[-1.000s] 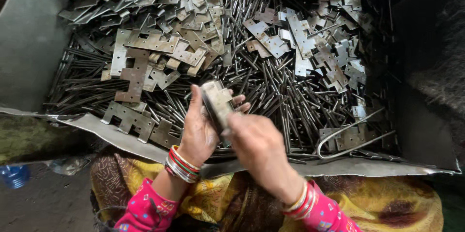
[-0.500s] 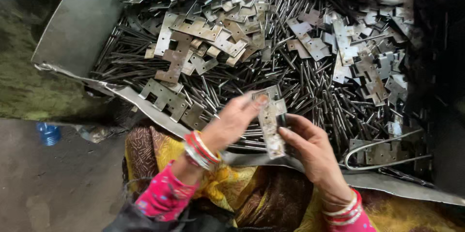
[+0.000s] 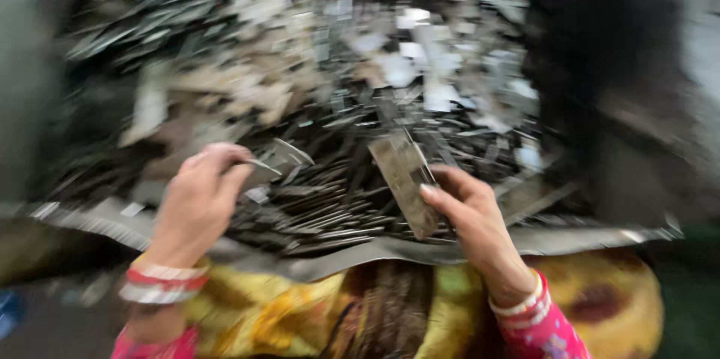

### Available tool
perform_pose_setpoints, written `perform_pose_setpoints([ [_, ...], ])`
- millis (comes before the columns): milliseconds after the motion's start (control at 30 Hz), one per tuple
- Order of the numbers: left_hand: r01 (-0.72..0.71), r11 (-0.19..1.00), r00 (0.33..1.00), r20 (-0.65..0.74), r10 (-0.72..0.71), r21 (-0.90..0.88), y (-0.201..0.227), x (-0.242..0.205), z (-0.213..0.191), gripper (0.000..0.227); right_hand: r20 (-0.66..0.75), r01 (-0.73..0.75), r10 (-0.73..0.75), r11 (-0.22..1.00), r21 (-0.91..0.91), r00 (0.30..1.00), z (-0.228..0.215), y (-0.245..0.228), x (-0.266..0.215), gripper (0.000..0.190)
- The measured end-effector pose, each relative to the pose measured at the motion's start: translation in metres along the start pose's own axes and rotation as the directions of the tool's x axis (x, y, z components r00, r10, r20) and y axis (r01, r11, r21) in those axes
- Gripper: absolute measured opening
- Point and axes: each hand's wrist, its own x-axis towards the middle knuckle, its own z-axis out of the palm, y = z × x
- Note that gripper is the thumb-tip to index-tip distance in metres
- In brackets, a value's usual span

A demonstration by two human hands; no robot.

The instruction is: The person sits on the floor with a large metal tray on their lap and repeatedly picks up small metal brackets and rods, separating them by type. They place sorted brackets into a pile on the right side of the tray while continuing to sift through the mixed parts.

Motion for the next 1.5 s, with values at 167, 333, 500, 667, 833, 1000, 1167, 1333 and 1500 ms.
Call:
perform_pose_setpoints([
  [167,0.268,0.748,0.906,-0.106,-0.410,-0.607,0.016,0.003,0.004,0.012,-0.337,0.237,-0.325,0.931,-0.277,0.884,-0.102,-0.033,0.022,0.022],
  [333,0.237,0.374,0.887,0.043,-0.460,-0.896,0.025,0.006,-0.001,0.013,-0.111,0.341,-0.919,0.250,-0.906,0.379,-0.271,-0.075,0.087,0.017],
  [500,0.390,0.699,0.906,0.113,-0.409,-0.599,0.030,0.011,0.005,0.051,-0.556,-0.077,-0.544,0.668,-0.740,0.628,-0.391,-0.080,0.111,0.025],
  [667,0.295,0.916,0.950,0.187,-0.250,-0.271,0.051,0.009,0.026,0.047,-0.190,-0.082,-0.914,0.172,-0.982,0.359,-0.344,-0.055,0.093,0.044],
  [833,0.367,0.757,0.919,0.335,-0.206,-0.542,0.062,-0.002,0.041,0.028,0.007,0.159,-0.887,0.075,-0.984,0.461,-0.209,-0.052,0.079,0.030],
  [1000,0.182,-0.231,0.947,0.233,-0.220,-0.956,0.041,-0.010,0.025,0.023,0.214,0.325,-0.676,0.040,-0.945,0.705,-0.119,-0.036,0.112,0.026],
  [1167,0.118,-0.309,0.883,0.242,-0.402,-0.944,0.020,-0.010,0.005,0.028,0.035,0.012,-0.320,-0.073,-0.997,0.947,-0.108,-0.014,0.177,0.031],
  [1333,0.258,0.335,0.888,0.086,-0.452,-0.906,0.022,0.005,0.015,0.025,-0.025,0.007,-0.288,0.112,-0.994,0.957,-0.134,0.009,0.214,0.048],
  [1500,0.109,0.994,0.993,0.045,-0.108,-0.019,0.043,0.037,0.065,0.026,-0.084,-0.010,-0.213,0.328,-0.945,0.974,-0.148,0.023,0.218,0.047],
])
